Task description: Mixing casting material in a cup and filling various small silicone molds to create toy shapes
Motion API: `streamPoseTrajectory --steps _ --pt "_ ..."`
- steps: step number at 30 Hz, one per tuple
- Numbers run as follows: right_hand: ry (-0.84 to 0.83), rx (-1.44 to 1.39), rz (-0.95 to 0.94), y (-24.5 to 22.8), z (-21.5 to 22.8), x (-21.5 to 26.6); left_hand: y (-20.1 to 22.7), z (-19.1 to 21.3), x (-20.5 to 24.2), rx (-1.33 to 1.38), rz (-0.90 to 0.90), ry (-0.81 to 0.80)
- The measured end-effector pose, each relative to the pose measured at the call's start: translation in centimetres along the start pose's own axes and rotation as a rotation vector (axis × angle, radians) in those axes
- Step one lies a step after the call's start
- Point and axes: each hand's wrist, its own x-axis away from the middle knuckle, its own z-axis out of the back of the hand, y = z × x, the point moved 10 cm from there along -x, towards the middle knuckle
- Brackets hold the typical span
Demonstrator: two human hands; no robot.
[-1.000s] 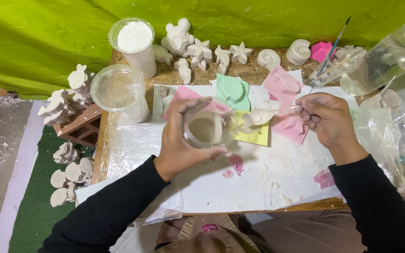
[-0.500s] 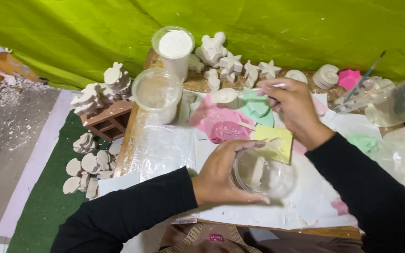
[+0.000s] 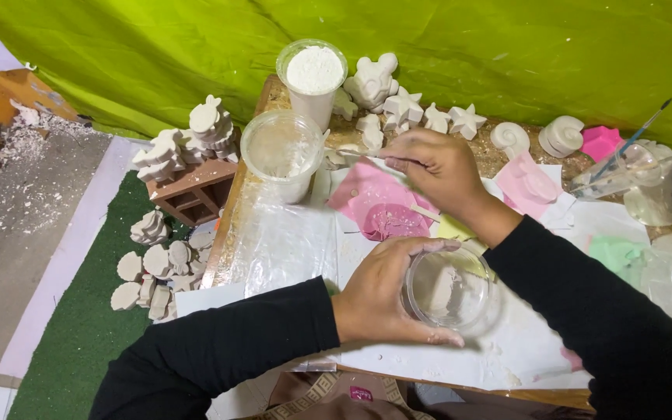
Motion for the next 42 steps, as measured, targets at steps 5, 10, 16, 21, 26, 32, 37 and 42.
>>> streamPoseTrajectory --steps 5,10,16,21,26,32,37,42 --pt "0.039 -0.001 0.041 0.4 0.5 1.5 0.2 -0.1 0.2 -0.005 -0.07 0.051" --pt "0.263 -0.063 -0.158 0.5 5.1 2.3 0.4 0.4 0.0 0.056 -0.088 0.061" --pt "0.804 -0.439 -0.49 1.3 14.2 12.4 -0.4 0.8 -0.7 0.096 0.003 0.025" --pt "0.81 -0.116 -0.208 -3.7 15.7 22.3 0.0 0.6 -0.1 -0.126 -0.272 0.119" --pt "0.516 0.187 -0.099 -8.6 9.3 20.5 0.9 0.3 0.4 -0.22 -0.427 0.151" --pt "0.512 0.199 -0.029 -8.5 5.0 18.5 3.3 -0.1 0.2 -0.344 -0.554 0.265" --pt "0.644 -0.2 -0.447 -2.3 3.4 21.0 3.2 -1.4 0.3 -0.419 -0.593 0.231" --pt "0.879 -0.731 -0.738 2.1 1.7 24.1 3.8 -0.8 -0.3 -0.441 -0.541 0.24"
